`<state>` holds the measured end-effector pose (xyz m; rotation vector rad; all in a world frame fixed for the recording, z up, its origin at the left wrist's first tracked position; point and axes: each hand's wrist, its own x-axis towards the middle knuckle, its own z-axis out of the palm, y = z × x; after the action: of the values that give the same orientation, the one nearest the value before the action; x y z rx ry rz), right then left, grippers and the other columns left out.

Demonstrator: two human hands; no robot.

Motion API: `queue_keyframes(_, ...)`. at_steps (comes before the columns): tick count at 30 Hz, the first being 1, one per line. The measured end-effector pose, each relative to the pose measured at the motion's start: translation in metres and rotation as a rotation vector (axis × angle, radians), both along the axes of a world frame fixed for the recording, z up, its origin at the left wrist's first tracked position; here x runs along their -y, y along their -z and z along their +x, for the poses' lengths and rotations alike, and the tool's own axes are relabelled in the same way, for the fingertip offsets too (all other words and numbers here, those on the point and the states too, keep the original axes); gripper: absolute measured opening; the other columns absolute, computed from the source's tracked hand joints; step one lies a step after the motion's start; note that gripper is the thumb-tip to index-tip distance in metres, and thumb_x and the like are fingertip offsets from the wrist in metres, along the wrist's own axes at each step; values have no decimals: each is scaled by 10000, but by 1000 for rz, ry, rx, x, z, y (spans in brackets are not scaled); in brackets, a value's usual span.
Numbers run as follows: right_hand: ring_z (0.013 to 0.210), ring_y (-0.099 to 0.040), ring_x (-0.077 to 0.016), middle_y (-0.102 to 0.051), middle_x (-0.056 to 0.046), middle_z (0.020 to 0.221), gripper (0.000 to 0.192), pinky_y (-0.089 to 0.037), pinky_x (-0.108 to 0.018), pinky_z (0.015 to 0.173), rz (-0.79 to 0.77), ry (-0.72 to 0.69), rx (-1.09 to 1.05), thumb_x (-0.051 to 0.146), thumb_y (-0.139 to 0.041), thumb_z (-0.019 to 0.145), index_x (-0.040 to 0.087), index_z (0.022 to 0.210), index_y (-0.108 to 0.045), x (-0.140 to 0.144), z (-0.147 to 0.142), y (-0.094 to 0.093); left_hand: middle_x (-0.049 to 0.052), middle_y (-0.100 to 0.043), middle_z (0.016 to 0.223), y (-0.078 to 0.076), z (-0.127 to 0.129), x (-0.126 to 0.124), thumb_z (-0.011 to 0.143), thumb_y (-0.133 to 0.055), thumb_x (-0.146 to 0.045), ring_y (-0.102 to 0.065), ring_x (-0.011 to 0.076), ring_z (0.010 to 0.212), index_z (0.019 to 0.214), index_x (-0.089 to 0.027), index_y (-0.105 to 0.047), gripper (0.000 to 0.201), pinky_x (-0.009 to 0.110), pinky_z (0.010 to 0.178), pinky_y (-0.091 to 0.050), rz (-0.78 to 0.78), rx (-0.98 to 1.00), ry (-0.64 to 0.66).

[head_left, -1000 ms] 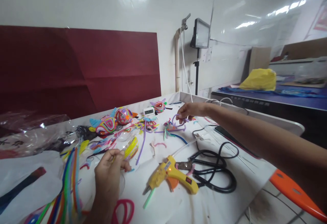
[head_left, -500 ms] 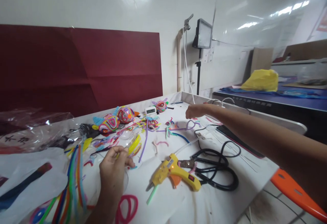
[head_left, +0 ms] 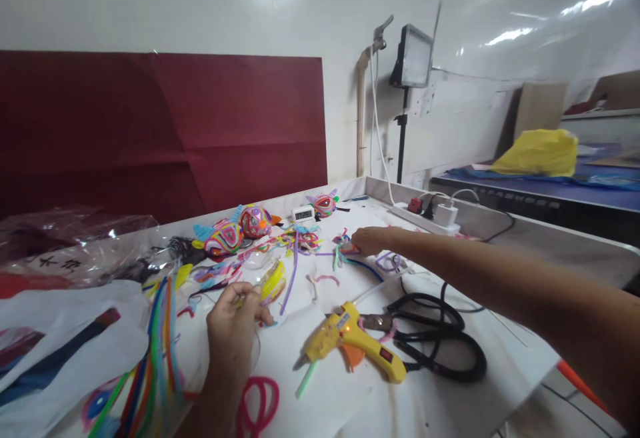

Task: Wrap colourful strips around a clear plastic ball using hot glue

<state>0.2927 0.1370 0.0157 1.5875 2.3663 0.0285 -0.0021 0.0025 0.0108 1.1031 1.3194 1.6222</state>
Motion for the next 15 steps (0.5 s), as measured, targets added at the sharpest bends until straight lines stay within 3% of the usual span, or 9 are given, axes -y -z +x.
queue_keyframes(4, 1006, -632, -217, -611, -83, 1207, 329, -548, -422, 839, -74, 124, 10, 333, -598, 930, 163, 1212, -578, 4, 3, -28, -81, -519, 352, 0, 0, -1, 578, -657, -378, -504, 115, 342, 700, -204, -502, 263, 218, 450, -412, 7, 15, 23)
queue_keyframes(9, 988, -637, -219, -627, -72, 1167, 301, -547, -406, 831, -12, 207, -104, 334, -598, 930, 143, 1163, -603, 17, 20, -84, -87, -521, 368, 1, 0, -2, 565, -672, -371, -499, 111, 333, 681, -202, -503, 266, 219, 436, -411, 20, 33, 28)
queue_keyframes(12, 741, -652, -149, -681, -29, 884, 167, -547, -318, 676, 15, 243, -193, 261, -642, 890, 130, 989, -667, 27, 26, -114, -93, -522, 386, 2, 0, -1, 571, -668, -364, -495, 101, 326, 689, -196, -510, 259, 205, 418, -384, 24, 38, 22)
queue_keyframes(15, 515, -585, -127, -619, 5, 567, 50, -465, -250, 516, 34, 258, -289, 142, -678, 760, 128, 764, -725, 35, 26, -130, -94, -510, 376, 3, 0, 0, 581, -660, -364, -486, 98, 316, 693, -196, -505, 254, 199, 408, -367, 31, 59, 35)
